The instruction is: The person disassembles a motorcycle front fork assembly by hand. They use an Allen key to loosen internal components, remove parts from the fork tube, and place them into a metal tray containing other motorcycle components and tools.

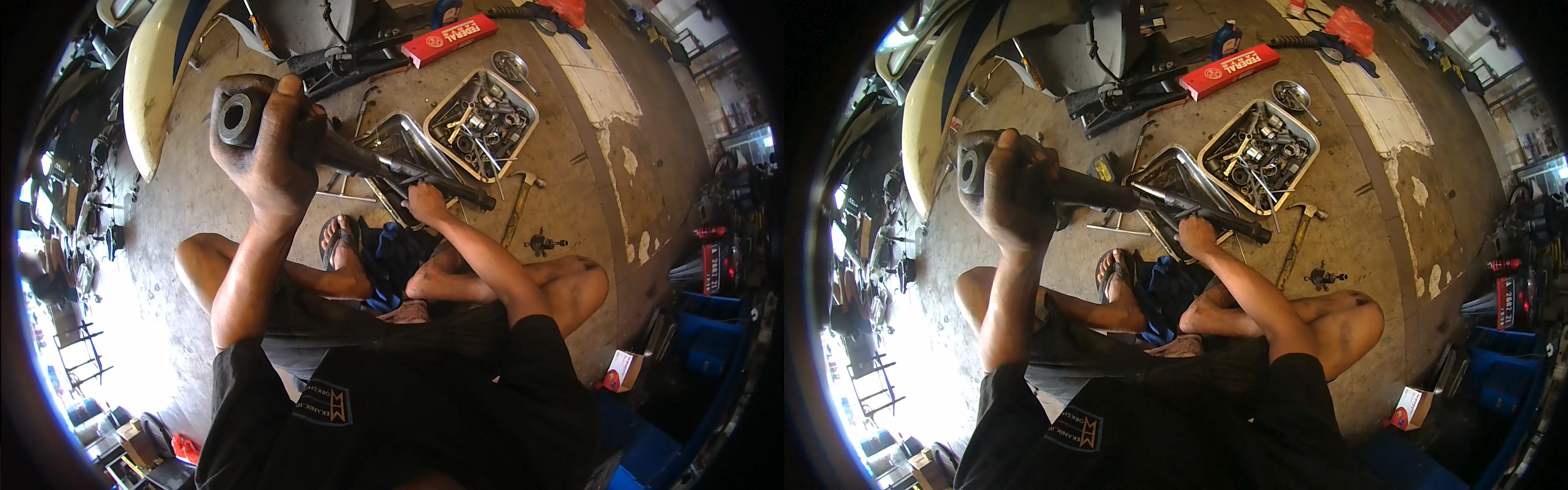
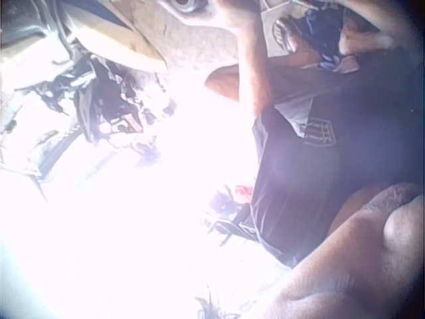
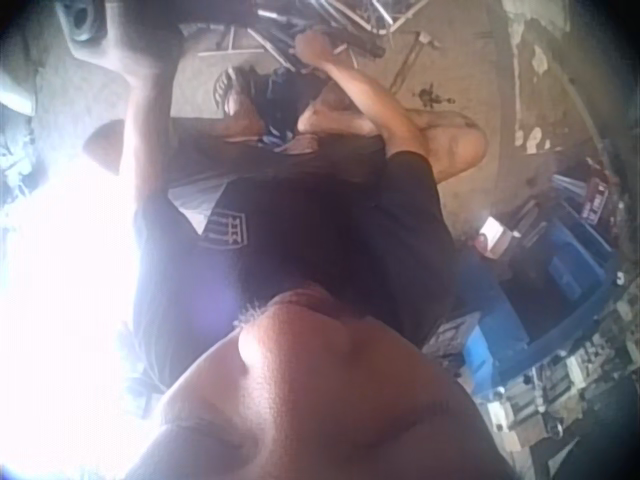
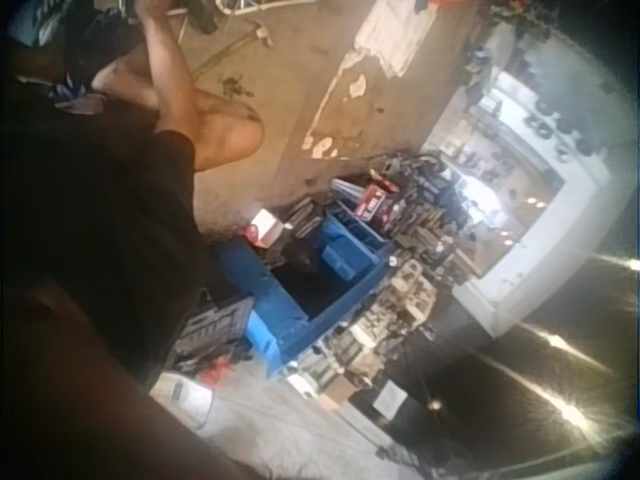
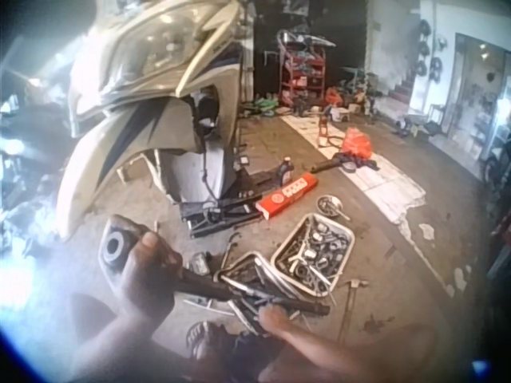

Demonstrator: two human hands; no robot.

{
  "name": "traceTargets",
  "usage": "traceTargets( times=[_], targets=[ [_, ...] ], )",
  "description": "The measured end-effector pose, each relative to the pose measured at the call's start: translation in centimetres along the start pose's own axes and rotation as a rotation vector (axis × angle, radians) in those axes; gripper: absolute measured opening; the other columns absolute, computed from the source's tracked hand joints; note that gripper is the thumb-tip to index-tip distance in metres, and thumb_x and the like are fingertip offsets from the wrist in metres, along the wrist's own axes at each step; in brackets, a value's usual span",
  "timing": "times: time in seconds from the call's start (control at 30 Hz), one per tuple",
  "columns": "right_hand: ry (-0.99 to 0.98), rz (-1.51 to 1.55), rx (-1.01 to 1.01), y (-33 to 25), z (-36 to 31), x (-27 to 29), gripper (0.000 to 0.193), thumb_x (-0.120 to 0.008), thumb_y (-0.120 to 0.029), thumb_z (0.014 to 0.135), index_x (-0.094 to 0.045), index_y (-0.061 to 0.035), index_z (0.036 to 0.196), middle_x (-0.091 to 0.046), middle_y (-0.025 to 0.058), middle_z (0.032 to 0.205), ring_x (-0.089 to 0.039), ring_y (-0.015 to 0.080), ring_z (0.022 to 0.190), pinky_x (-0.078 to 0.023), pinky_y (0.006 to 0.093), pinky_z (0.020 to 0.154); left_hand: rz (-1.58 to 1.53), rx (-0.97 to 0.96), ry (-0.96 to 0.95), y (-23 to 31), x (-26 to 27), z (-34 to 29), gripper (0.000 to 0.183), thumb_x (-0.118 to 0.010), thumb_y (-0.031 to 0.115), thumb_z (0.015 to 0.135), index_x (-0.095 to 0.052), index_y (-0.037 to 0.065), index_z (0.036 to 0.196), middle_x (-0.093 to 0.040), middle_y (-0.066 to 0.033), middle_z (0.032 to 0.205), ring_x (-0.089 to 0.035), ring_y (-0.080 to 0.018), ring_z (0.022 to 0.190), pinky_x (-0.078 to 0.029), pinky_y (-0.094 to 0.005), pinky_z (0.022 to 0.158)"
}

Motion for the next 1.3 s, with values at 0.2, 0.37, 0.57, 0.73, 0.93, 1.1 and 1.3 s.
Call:
traceTargets(
  times=[0.2,0.37,0.57,0.73,0.93,1.1,1.3],
  targets=[
    [0.054,0.273,0.004,1.7,1.7,1.0,0.049,-0.077,-0.036,0.078,-0.064,0.0013,0.107,-0.067,0.0224,0.105,-0.066,0.0405,0.096,-0.052,0.0461,0.085,-0.638,0.570,0.280,-2.3,-2.0,-0.4,0.014,-0.068,0.006,0.087,-0.055,0.001,0.086,-0.059,-0.0066,0.068,-0.058,-0.0129,0.056,-0.049,-0.0267,0.053],
    [0.453,0.366,0.397,-2.7,0.8,9.9,0.066,-0.085,-0.039,0.068,-0.061,-0.0003,0.116,-0.067,0.0207,0.106,-0.065,0.0359,0.099,-0.051,0.0417,0.088,-0.430,0.520,0.244,-3.6,-1.6,-1.6,0.013,-0.067,0.005,0.087,-0.055,0.000,0.087,-0.058,-0.0065,0.069,-0.059,-0.0130,0.057,-0.049,-0.0271,0.052],
    [0.256,0.835,0.251,-7.1,-0.9,10.9,0.056,-0.085,-0.032,0.071,-0.062,-0.0001,0.111,-0.066,0.0193,0.101,-0.064,0.0328,0.094,-0.050,0.0412,0.082,0.077,-0.076,0.022,-1.1,-1.3,-1.8,0.020,-0.063,-0.003,0.084,-0.060,-0.001,0.104,-0.057,-0.0088,0.079,-0.059,-0.0144,0.060,-0.049,-0.0277,0.051],
    [0.668,0.455,0.493,-5.3,-1.4,9.6,0.029,-0.078,-0.014,0.073,-0.065,-0.0001,0.095,-0.067,0.0175,0.086,-0.061,0.0351,0.078,-0.050,0.0428,0.071,-0.375,-0.055,0.026,1.6,0.4,-0.1,0.029,-0.054,-0.006,0.086,-0.055,-0.001,0.115,-0.054,-0.0107,0.081,-0.056,-0.0156,0.060,-0.049,-0.0291,0.050],
    [0.540,0.534,0.444,-1.1,-1.1,7.1,0.019,-0.074,-0.013,0.075,-0.067,-0.0049,0.090,-0.067,0.0165,0.084,-0.060,0.0371,0.081,-0.049,0.0435,0.074,-0.332,-0.114,0.009,7.9,6.3,3.5,0.021,-0.046,0.002,0.093,-0.048,-0.007,0.112,-0.052,-0.0155,0.086,-0.049,-0.0202,0.064,-0.047,-0.0340,0.057],
    [0.478,0.575,0.244,0.8,-2.5,5.5,0.015,-0.073,-0.017,0.076,-0.070,-0.0073,0.087,-0.065,0.0175,0.075,-0.061,0.0362,0.079,-0.047,0.0427,0.079,0.066,-0.033,0.455,10.0,17.7,7.4,0.035,-0.047,-0.001,0.092,-0.046,-0.008,0.127,-0.052,-0.0277,0.108,-0.056,-0.0427,0.102,-0.048,-0.0513,0.079],
    [0.314,0.542,0.176,-0.5,-1.8,5.2,0.028,-0.073,-0.024,0.077,-0.073,-0.0059,0.098,-0.068,0.0227,0.082,-0.066,0.0405,0.080,-0.052,0.0449,0.075,-0.750,0.052,-0.074,9.1,11.7,5.7,0.016,-0.040,0.018,0.099,-0.049,0.005,0.101,-0.053,-0.0105,0.078,-0.052,-0.0224,0.065,-0.045,-0.0380,0.062]
  ],
)
Point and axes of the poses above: each hand's wrist, its own z-axis towards the middle knuckle, its own x-axis out of the back of the hand, y = z × x, the point moved 7 cm from there along z, towards the middle knuckle
